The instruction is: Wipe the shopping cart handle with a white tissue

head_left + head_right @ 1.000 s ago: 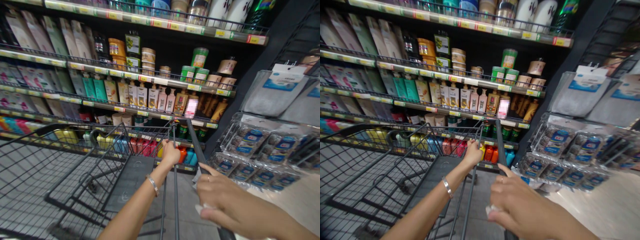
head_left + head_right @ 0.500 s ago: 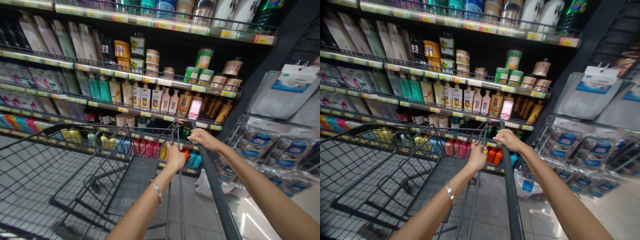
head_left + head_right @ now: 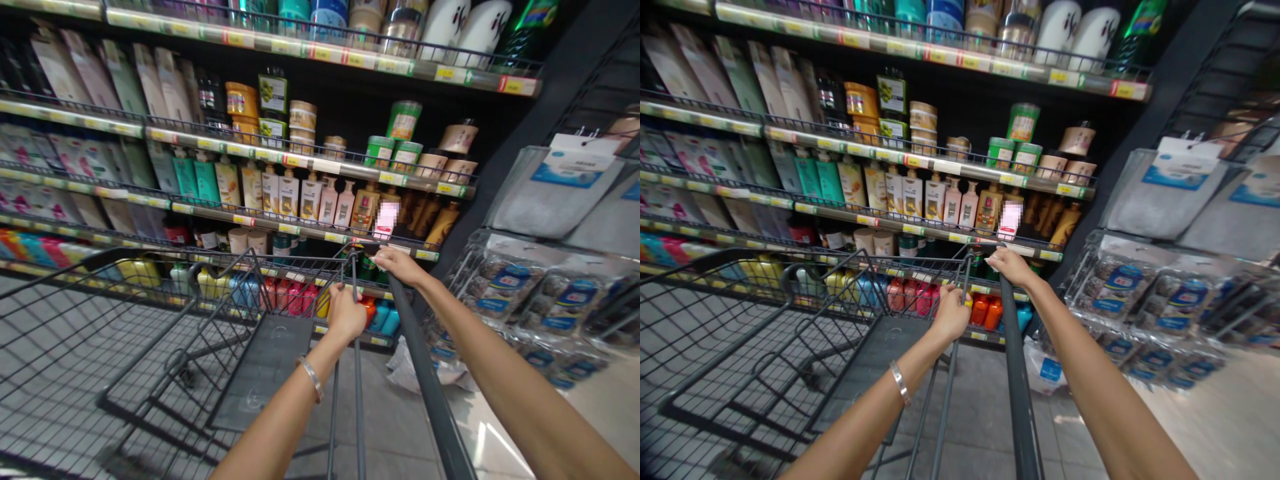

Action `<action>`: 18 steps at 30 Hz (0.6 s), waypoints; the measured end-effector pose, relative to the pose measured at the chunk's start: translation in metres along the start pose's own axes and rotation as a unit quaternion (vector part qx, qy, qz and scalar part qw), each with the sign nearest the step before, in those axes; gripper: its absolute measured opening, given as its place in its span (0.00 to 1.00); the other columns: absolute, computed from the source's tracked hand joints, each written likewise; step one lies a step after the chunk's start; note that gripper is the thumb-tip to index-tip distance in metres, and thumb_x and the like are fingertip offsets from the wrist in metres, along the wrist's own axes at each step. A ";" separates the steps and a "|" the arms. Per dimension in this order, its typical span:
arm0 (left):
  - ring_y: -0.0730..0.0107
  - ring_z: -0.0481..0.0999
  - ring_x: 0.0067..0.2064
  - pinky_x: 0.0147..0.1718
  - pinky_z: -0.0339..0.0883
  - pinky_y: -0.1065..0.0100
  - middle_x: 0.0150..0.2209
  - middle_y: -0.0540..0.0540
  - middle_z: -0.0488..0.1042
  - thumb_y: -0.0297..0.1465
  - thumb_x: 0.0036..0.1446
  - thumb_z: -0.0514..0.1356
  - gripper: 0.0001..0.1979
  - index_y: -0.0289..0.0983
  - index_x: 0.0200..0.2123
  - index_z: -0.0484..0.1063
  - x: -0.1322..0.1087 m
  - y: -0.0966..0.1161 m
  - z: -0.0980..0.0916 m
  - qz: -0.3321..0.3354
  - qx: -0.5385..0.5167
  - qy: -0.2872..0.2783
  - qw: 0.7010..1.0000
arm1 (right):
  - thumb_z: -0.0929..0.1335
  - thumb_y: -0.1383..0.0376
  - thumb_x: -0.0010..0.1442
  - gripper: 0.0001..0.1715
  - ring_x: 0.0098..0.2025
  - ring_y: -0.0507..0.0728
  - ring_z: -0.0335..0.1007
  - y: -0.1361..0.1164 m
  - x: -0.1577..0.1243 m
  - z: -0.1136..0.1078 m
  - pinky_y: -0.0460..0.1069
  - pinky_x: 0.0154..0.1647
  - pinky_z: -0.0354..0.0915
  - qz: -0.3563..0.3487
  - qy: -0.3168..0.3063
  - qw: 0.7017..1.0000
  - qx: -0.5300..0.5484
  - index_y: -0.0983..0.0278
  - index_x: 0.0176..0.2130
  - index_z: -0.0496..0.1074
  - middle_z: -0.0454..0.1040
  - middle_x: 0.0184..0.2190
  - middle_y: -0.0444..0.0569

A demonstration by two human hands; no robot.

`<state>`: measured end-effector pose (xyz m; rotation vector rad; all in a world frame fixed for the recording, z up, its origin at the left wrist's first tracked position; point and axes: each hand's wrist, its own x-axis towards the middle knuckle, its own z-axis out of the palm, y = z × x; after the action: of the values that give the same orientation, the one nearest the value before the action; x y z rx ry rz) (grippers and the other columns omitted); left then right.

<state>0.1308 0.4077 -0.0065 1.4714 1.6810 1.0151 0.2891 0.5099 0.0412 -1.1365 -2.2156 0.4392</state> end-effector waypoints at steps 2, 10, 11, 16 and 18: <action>0.58 0.65 0.57 0.56 0.58 0.64 0.54 0.38 0.59 0.18 0.41 0.55 0.13 0.36 0.32 0.70 0.000 0.000 0.000 0.000 -0.003 0.004 1.000 | 0.60 0.48 0.60 0.26 0.30 0.54 0.61 -0.007 -0.017 -0.002 0.49 0.35 0.60 -0.034 -0.021 0.999 -0.008 0.61 0.20 0.60 0.63 0.23 0.44; 0.64 0.64 0.57 0.56 0.57 0.69 0.51 0.41 0.64 0.21 0.44 0.55 0.10 0.36 0.30 0.72 0.004 -0.003 0.001 0.015 -0.006 0.029 0.999 | 0.57 0.54 0.66 0.20 0.44 0.58 0.64 -0.069 -0.098 -0.010 0.55 0.51 0.60 -0.100 -0.090 0.991 -0.020 0.62 0.34 0.69 0.70 0.37 0.51; 0.64 0.63 0.58 0.56 0.57 0.70 0.50 0.42 0.64 0.21 0.44 0.55 0.10 0.36 0.30 0.72 0.004 -0.003 0.001 0.017 -0.005 0.029 0.999 | 0.56 0.55 0.67 0.19 0.46 0.58 0.64 -0.077 -0.109 -0.012 0.56 0.52 0.60 -0.100 -0.096 0.990 -0.009 0.62 0.37 0.69 0.70 0.39 0.51; 0.64 0.62 0.59 0.56 0.56 0.70 0.50 0.43 0.65 0.20 0.42 0.56 0.11 0.36 0.29 0.72 0.002 -0.003 0.001 0.013 0.006 0.030 0.999 | 0.55 0.60 0.68 0.18 0.57 0.58 0.60 -0.113 -0.170 -0.020 0.59 0.62 0.54 -0.086 -0.098 0.990 0.056 0.58 0.51 0.66 0.68 0.50 0.51; 0.64 0.62 0.59 0.56 0.56 0.70 0.50 0.42 0.65 0.19 0.42 0.55 0.11 0.36 0.30 0.72 0.000 -0.002 0.000 0.010 0.010 0.028 1.000 | 0.56 0.62 0.67 0.19 0.59 0.58 0.58 -0.126 -0.194 -0.021 0.59 0.63 0.53 -0.071 -0.092 0.992 0.053 0.55 0.55 0.64 0.68 0.53 0.50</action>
<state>0.1297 0.4077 -0.0084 1.4874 1.7243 1.0617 0.3127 0.2795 0.0545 -0.9071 -2.3813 0.6152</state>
